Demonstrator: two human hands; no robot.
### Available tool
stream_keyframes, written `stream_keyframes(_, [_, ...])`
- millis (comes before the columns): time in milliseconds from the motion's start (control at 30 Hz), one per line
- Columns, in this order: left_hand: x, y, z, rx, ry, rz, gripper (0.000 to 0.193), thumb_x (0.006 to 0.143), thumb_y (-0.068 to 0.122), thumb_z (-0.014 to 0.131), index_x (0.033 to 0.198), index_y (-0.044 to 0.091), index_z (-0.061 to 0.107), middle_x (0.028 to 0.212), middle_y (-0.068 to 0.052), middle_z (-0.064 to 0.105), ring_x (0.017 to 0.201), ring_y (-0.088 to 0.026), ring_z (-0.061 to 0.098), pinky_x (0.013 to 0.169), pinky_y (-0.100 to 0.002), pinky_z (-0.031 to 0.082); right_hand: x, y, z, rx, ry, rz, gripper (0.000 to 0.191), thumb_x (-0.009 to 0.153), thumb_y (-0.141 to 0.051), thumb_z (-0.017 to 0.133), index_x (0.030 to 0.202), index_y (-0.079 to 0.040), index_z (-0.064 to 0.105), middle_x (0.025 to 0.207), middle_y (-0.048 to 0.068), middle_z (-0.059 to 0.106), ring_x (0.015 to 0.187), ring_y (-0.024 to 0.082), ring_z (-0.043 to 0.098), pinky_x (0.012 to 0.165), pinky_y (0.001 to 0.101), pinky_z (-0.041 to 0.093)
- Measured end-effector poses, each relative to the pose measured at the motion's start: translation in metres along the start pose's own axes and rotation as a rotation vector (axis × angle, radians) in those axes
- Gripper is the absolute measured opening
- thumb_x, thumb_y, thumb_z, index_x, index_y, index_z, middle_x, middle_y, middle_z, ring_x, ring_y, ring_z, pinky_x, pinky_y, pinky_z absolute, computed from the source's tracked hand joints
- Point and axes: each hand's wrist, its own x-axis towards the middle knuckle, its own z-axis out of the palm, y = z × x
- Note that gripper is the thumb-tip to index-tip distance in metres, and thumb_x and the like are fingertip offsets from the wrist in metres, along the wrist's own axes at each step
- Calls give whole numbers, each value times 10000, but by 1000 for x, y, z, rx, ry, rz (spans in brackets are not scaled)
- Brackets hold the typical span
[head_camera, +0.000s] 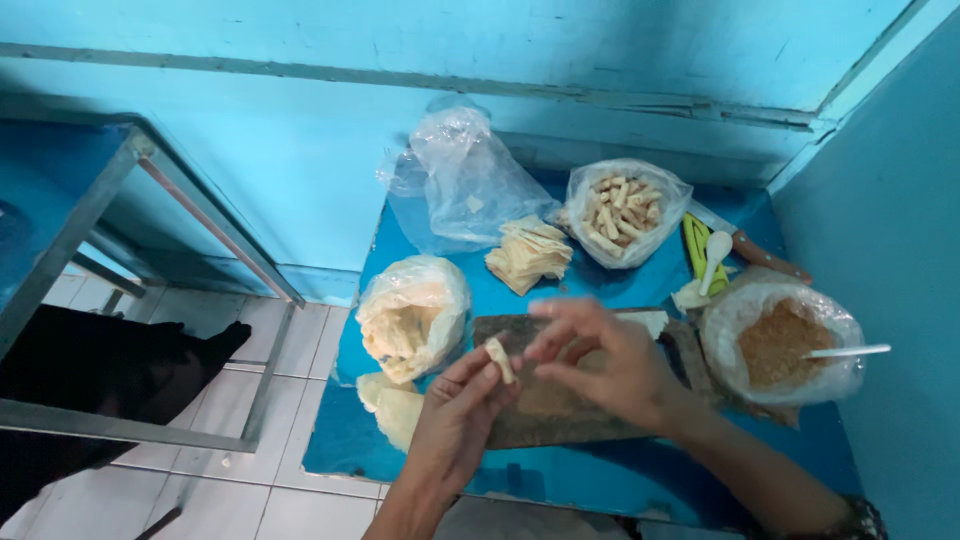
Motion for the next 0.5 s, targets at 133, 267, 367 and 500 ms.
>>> stream_keyframes(133, [2,-4,-4,-173,-94,9,236,959,89,679,1170,-13,649,981,-84,721,912,-169,693,943,-365,552,-7,3,11,-168,-6,-224,546,850,-30,802,1342,-108,577,1081,50,776,938,143,792,741,260,655])
stream_keyframes(267, [2,-6,-5,-226,-86,-5,185,966,72,661,1126,-4,609,993,-101,720,902,-188,704,985,-404,570,-8,8,14,-188,89,-219,504,868,-10,766,1325,-107,578,1080,46,780,974,139,791,715,249,648])
stream_keyframes(367, [2,-4,-2,-246,-68,-13,222,943,56,658,1154,9,607,979,-110,719,893,-197,711,982,-413,574,-6,12,11,65,57,33,539,863,-15,760,1346,-110,540,1049,54,787,944,130,768,732,262,617])
stream_keyframes(500, [-1,-3,1,-230,-10,-19,318,899,51,661,1213,41,620,973,-126,727,893,-216,727,931,-388,570,-2,20,10,328,-45,220,578,860,-18,766,1370,-110,509,1027,68,779,966,130,739,784,274,576])
